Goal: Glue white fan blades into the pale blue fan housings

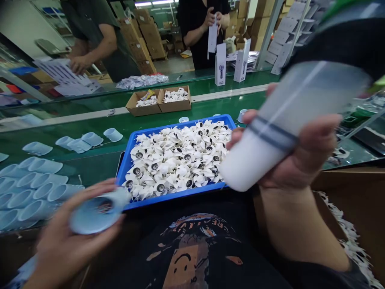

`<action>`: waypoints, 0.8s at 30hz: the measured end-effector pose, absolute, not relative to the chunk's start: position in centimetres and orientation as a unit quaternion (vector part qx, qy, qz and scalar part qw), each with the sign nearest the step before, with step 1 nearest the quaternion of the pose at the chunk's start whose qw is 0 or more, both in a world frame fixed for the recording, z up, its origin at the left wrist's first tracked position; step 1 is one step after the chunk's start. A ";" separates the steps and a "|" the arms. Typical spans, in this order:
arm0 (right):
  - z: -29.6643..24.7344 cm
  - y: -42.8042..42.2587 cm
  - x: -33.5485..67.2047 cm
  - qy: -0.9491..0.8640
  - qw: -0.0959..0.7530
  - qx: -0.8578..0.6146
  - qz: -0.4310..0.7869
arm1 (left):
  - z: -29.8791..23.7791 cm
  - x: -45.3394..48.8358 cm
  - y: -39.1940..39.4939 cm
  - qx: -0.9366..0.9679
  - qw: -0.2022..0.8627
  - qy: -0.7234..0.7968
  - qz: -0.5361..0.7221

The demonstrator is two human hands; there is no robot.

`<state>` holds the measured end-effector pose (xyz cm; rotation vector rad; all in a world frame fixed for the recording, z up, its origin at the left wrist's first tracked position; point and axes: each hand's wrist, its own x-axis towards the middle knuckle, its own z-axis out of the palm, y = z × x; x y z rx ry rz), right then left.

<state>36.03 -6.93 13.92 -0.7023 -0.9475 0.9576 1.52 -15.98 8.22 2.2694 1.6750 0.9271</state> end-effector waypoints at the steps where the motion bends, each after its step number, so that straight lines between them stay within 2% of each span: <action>1: 14.5 -7.1 34.5 -0.426 0.709 -0.296 0.478 | 7.8 3.3 -15.2 0.786 0.121 0.523 0.305; 5: 15.2 -7.1 30.3 -0.422 0.685 -0.209 0.556 | 8.0 9.9 -12.3 0.849 0.196 0.419 0.255; 10: 13.9 -7.3 30.0 -0.412 0.648 -0.172 0.618 | 9.0 13.5 -11.5 0.840 0.214 0.403 0.295; 19: 13.2 -7.5 31.0 -0.455 0.605 -0.179 0.628 | 8.0 14.5 -12.0 0.804 0.255 0.423 0.331; 24: 13.2 -7.5 30.6 -0.457 0.625 -0.198 0.601 | 7.9 14.7 -12.1 0.799 0.252 0.435 0.328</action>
